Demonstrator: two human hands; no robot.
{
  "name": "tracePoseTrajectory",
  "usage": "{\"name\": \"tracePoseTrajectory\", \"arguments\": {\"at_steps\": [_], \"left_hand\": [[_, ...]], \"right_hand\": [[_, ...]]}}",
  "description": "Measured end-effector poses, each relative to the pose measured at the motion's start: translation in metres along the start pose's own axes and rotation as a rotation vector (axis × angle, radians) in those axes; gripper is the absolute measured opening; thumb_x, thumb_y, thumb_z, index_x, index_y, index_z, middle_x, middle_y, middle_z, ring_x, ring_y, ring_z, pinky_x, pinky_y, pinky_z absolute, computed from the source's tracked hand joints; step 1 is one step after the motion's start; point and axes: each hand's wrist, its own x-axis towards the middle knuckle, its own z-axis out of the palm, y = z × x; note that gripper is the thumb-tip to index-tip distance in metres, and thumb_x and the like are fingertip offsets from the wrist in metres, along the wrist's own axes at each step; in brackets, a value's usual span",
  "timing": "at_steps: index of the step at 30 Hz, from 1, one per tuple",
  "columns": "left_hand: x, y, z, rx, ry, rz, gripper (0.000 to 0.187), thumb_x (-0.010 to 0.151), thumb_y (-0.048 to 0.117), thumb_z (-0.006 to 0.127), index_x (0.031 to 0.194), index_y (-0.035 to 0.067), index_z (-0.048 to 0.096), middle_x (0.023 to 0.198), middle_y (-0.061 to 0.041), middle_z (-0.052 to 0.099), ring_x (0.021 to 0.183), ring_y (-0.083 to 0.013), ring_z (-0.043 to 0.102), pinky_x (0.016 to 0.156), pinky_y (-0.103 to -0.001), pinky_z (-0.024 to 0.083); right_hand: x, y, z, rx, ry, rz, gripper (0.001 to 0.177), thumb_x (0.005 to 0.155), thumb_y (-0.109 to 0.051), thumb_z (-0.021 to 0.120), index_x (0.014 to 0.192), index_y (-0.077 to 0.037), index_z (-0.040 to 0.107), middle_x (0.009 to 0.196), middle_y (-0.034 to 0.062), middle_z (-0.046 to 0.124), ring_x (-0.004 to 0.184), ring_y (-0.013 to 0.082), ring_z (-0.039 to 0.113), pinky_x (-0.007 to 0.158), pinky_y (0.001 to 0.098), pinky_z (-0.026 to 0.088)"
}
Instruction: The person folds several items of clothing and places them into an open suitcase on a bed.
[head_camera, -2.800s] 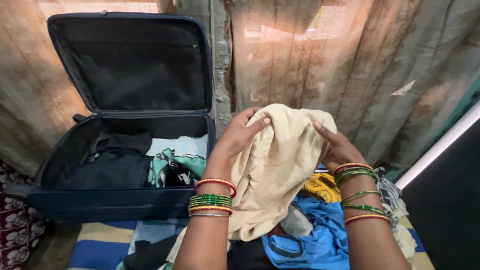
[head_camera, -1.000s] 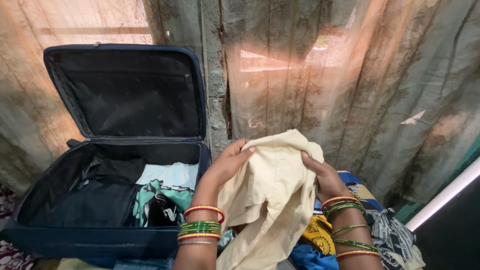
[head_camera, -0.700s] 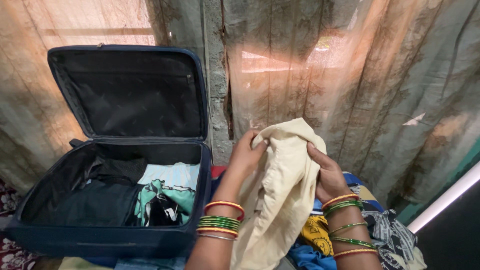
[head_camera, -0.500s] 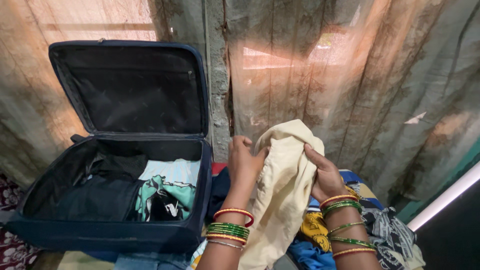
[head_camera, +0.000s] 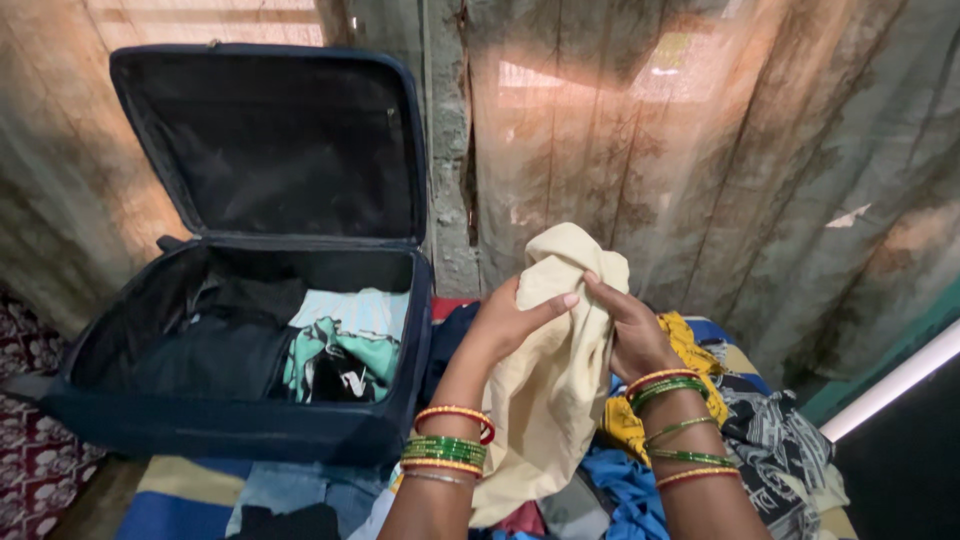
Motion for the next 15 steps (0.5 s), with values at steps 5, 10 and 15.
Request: {"name": "tracePoseTrajectory", "arguments": {"at_steps": [5,10,15], "left_hand": [[-0.003,-0.021,-0.010,0.082,0.066,-0.078,0.059,0.079,0.042,0.084,0.116,-0.002,0.072,0.104,-0.010,0.078,0.091,-0.0157,0.073,0.081,-0.032,0.058],[-0.008,-0.031,-0.022,0.034,0.075,-0.045,0.045,0.089,0.036,0.074,0.118,0.001,0.073,0.097,-0.006,0.078,0.085,-0.0121,0.070,0.074,-0.030,0.057],[-0.024,-0.009,-0.043,-0.126,-0.067,-0.185,0.042,0.097,0.035,0.067,0.117,-0.002,0.072,0.097,-0.005,0.076,0.082,-0.0134,0.070,0.074,-0.030,0.056]], "right_hand": [[-0.006,-0.002,0.017,-0.101,0.049,0.052,0.049,0.100,-0.036,0.055,0.134,-0.001,0.061,0.123,0.0110,0.072,0.108,0.0223,0.069,0.097,0.0389,0.053],[-0.009,-0.010,0.028,-0.251,0.239,-0.012,0.053,0.103,-0.040,0.051,0.135,0.000,0.062,0.129,0.0103,0.071,0.114,0.0213,0.068,0.100,0.0360,0.050],[-0.010,-0.017,0.018,-0.153,0.186,-0.194,0.052,0.103,-0.035,0.053,0.140,0.001,0.056,0.140,0.0114,0.064,0.124,0.0214,0.064,0.109,0.0368,0.047]]}}
